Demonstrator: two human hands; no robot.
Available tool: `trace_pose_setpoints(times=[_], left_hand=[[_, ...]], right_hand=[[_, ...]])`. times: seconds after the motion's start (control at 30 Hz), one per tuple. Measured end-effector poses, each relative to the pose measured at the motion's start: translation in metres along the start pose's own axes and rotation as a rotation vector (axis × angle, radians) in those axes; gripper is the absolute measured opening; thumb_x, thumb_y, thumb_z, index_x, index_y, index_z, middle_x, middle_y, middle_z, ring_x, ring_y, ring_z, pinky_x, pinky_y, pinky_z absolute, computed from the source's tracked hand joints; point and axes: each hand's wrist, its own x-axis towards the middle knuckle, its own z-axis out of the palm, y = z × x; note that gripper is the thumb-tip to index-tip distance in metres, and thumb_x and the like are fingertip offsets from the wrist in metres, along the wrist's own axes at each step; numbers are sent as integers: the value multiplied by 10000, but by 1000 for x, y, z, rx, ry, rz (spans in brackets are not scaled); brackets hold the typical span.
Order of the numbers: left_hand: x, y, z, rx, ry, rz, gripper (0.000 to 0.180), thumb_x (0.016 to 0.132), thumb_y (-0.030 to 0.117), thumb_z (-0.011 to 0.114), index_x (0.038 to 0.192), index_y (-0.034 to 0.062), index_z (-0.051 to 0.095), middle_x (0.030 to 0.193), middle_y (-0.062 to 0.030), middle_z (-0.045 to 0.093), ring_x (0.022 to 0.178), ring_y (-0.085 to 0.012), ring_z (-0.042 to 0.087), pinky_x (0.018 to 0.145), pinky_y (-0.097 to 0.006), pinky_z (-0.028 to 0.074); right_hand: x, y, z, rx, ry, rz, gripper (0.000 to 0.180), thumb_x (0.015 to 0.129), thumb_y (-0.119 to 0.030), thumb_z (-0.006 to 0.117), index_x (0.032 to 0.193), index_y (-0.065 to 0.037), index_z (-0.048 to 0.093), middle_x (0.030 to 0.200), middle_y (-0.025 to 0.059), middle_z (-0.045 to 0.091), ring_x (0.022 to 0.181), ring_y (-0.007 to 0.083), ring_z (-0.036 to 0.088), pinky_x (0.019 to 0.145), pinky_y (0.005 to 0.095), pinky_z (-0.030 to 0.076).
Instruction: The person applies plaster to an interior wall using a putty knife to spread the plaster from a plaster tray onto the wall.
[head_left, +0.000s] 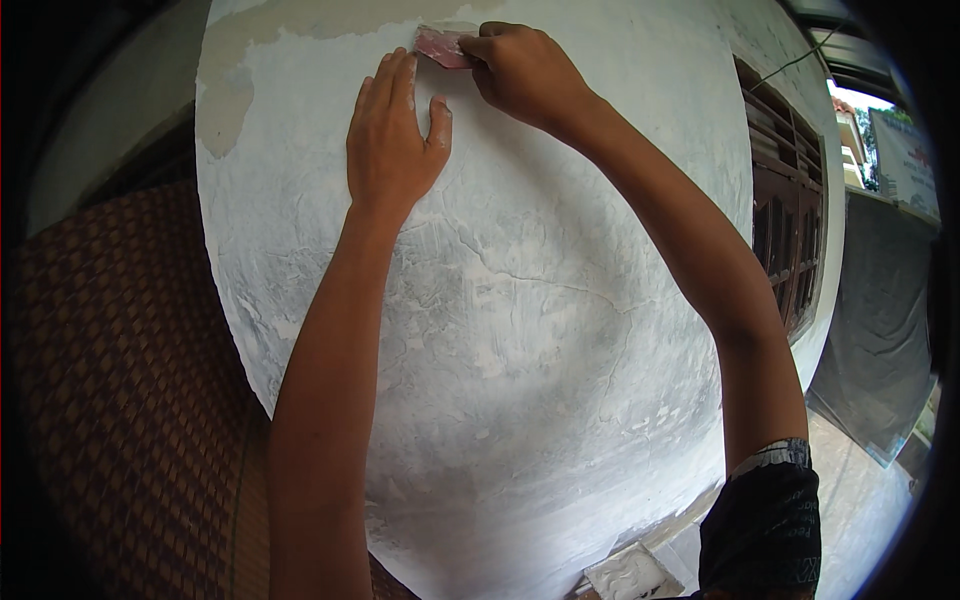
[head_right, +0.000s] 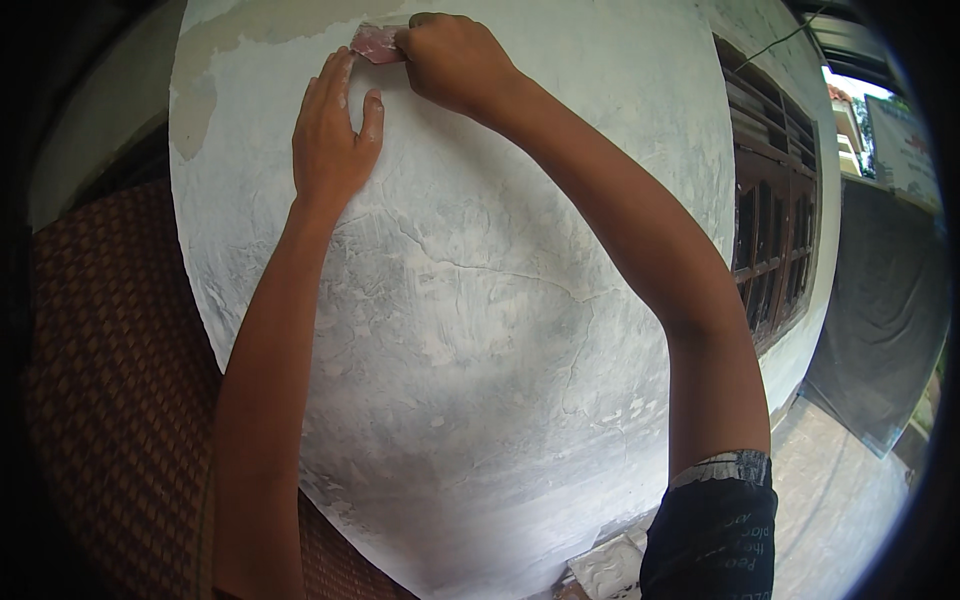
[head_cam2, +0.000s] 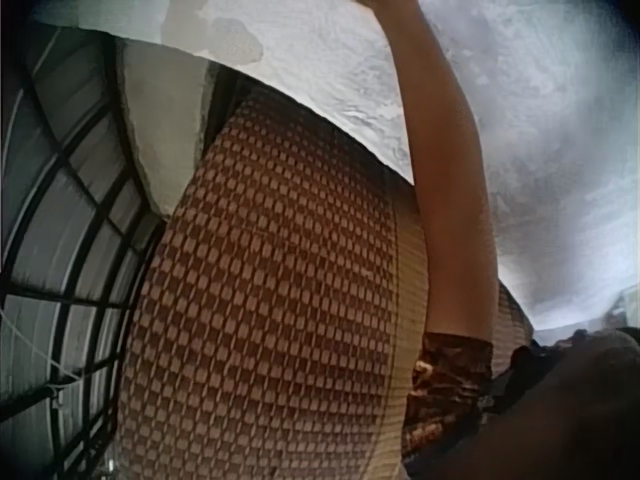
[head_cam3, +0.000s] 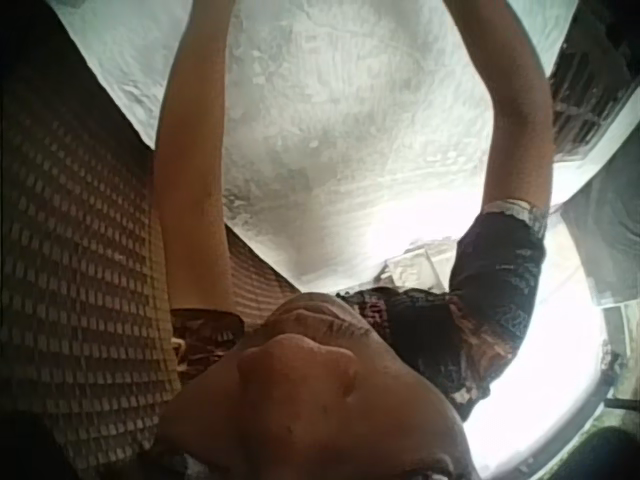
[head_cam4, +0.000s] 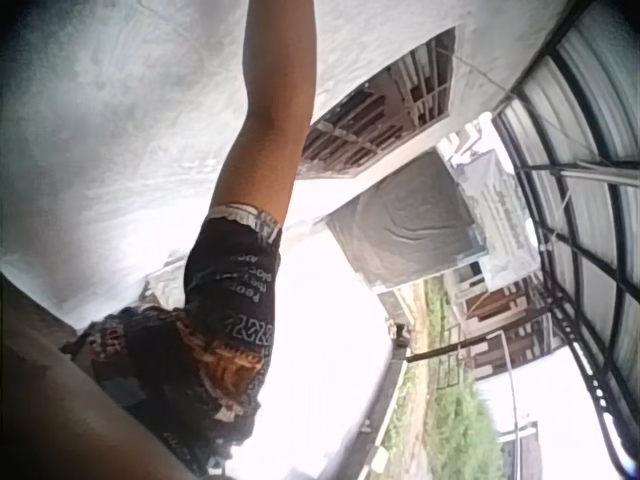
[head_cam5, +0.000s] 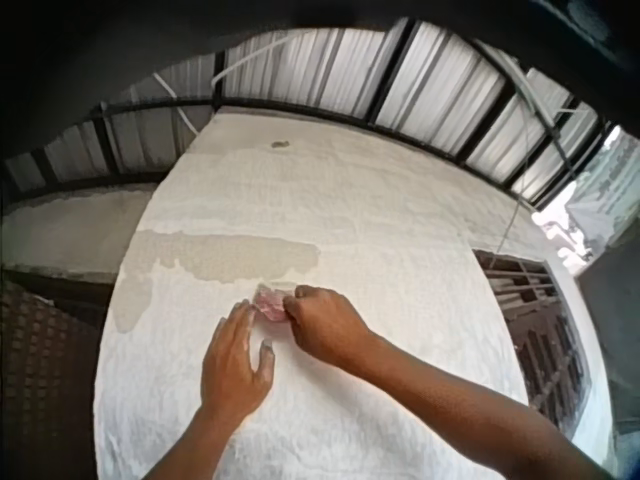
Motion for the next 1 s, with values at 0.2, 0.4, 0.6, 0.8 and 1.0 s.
trace_pose_setpoints(times=[0.2,0.4,0.6,0.8,1.0], left_hand=[[0,8,9,-9,-1,-10,524,981,226,563,1455,18,485,1488,-180,525,1380,-358,494,1194,-450,345],[1,2,-1,26,-7,-9,502,958,231,583,1402,1,537,1459,-184,550,1376,-317,513,1202,-443,354],[0,3,3,47,7,0,491,953,222,586,1392,7,547,1443,-181,565,1361,-315,530,1195,-446,364],[0,4,8,47,20,-2,485,950,213,588,1387,7,552,1428,-182,578,1356,-316,536,1188,-447,371],[0,4,2,-1,37,-10,476,949,206,587,1379,3,559,1418,-189,584,1344,-322,547,1182,-452,379]], right_hand=[[43,59,1,-105,30,226,173,872,-11,565,866,96,701,878,293,679,804,430,688,734,487,555],[-2,16,5,-193,-111,123,143,805,-5,634,906,40,725,865,182,693,771,353,697,710,448,568],[30,26,-15,39,-40,339,159,867,1,578,860,99,703,891,311,686,809,437,693,736,490,557],[21,60,10,-18,-30,264,161,880,21,556,830,95,691,921,316,691,882,436,700,779,490,555],[12,2,-23,22,-76,170,121,834,10,601,847,62,710,854,254,684,800,396,689,758,474,556]])
